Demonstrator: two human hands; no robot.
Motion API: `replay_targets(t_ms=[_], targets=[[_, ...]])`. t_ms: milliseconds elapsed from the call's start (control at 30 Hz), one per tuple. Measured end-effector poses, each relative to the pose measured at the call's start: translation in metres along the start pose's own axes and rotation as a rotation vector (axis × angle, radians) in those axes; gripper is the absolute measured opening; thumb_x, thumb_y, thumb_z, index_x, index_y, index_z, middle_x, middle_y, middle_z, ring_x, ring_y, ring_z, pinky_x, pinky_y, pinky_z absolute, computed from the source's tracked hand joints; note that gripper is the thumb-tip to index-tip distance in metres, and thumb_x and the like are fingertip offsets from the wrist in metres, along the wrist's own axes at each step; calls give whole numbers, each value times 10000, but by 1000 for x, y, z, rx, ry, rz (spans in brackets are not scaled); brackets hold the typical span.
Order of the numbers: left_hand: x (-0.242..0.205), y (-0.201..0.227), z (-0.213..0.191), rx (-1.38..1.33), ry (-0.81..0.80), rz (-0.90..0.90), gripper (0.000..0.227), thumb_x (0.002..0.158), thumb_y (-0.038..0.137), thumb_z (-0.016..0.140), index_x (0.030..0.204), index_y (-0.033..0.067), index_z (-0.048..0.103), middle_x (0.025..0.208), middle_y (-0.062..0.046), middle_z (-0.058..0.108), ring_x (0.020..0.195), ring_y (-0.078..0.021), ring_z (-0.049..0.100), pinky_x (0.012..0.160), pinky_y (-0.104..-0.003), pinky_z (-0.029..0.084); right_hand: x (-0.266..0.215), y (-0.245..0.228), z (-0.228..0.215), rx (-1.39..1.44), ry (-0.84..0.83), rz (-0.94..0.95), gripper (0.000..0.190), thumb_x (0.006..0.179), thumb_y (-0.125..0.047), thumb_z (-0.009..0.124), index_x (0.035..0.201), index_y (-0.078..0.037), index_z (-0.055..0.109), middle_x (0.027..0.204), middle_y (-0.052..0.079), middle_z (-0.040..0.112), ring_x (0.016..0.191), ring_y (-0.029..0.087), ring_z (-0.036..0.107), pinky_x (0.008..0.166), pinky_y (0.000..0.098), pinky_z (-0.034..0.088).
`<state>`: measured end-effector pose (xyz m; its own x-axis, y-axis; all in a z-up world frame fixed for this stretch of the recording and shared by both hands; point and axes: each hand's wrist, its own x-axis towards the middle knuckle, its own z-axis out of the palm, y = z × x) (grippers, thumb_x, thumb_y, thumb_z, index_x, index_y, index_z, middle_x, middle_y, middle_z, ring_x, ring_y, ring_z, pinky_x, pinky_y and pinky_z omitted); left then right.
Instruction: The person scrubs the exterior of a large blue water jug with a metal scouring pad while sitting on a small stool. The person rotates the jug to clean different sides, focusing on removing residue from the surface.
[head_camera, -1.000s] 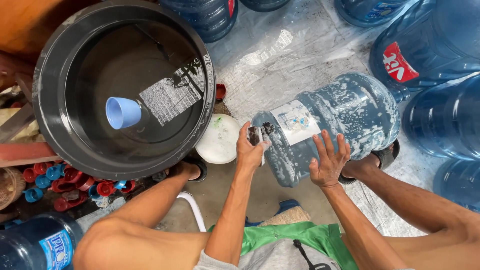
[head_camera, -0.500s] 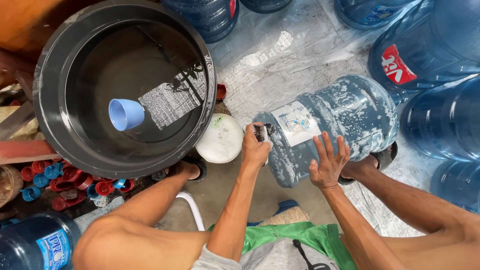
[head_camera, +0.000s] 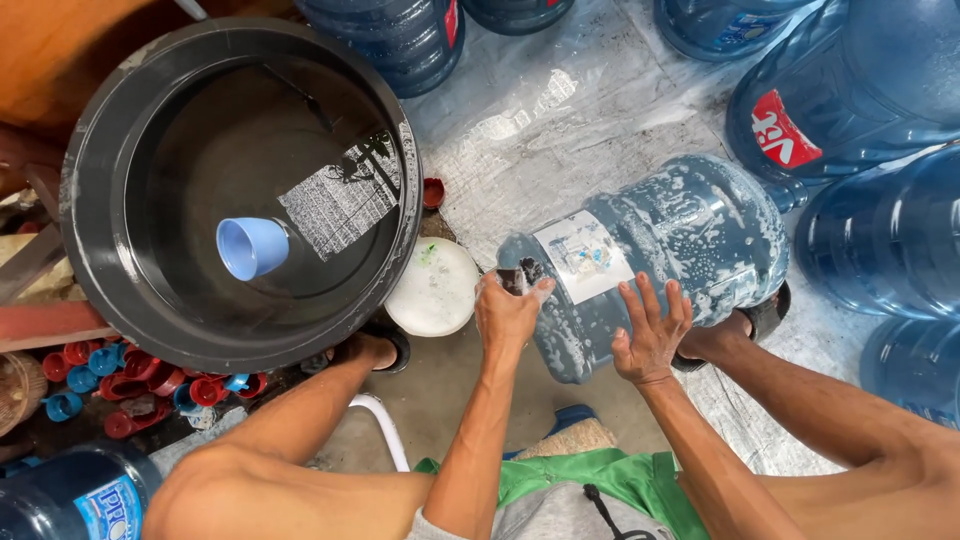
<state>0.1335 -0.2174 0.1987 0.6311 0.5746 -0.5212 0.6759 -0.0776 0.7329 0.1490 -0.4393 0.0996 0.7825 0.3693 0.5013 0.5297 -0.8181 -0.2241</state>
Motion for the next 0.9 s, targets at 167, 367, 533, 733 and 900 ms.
replay_targets(t_ms=[167, 367, 533, 733, 900], targets=[[12, 1, -8, -26, -41, -48, 644, 577, 377, 858, 1002, -20, 582, 908, -208, 630, 953, -386, 638, 824, -463, 491, -1, -1, -2, 14, -1, 5, 617, 812, -382, 298, 1369, -239, 520, 1491, -6, 381, 1415, 302, 113, 1091, 475, 49], [19, -5, -6, -69, -126, -55, 673, 595, 373, 829, 1038, -51, 551, 944, -246, 632, 982, -413, 626, 854, -477, 477, -3, -2, -3, 19, 5, 8, 615, 831, -401, 287, 1369, -222, 523, 1489, 10, 386, 1412, 311, 119, 1091, 473, 43], [-5, 0, 6, -77, -94, 5, 582, 643, 372, 792, 1011, -23, 573, 949, -232, 613, 1006, -413, 602, 849, -490, 479, 2, -8, -6, 18, -1, -2, 614, 825, -393, 299, 1370, -219, 523, 1492, 6, 382, 1412, 307, 117, 1093, 469, 42], [-14, 2, 3, -101, 15, 113, 691, 696, 316, 801, 1189, -68, 505, 1102, -242, 469, 1074, -462, 529, 925, -514, 443, 2, -2, -7, 10, 1, -23, 616, 811, -380, 317, 1375, -224, 510, 1501, -1, 369, 1418, 302, 113, 1096, 465, 47], [-8, -17, 11, -109, 91, 204, 574, 679, 321, 808, 1052, -33, 555, 1020, -227, 509, 1021, -445, 551, 897, -481, 442, -6, 0, -3, 7, -19, 11, 635, 804, -399, 303, 1386, -232, 495, 1502, 1, 361, 1414, 311, 102, 1093, 475, 37]])
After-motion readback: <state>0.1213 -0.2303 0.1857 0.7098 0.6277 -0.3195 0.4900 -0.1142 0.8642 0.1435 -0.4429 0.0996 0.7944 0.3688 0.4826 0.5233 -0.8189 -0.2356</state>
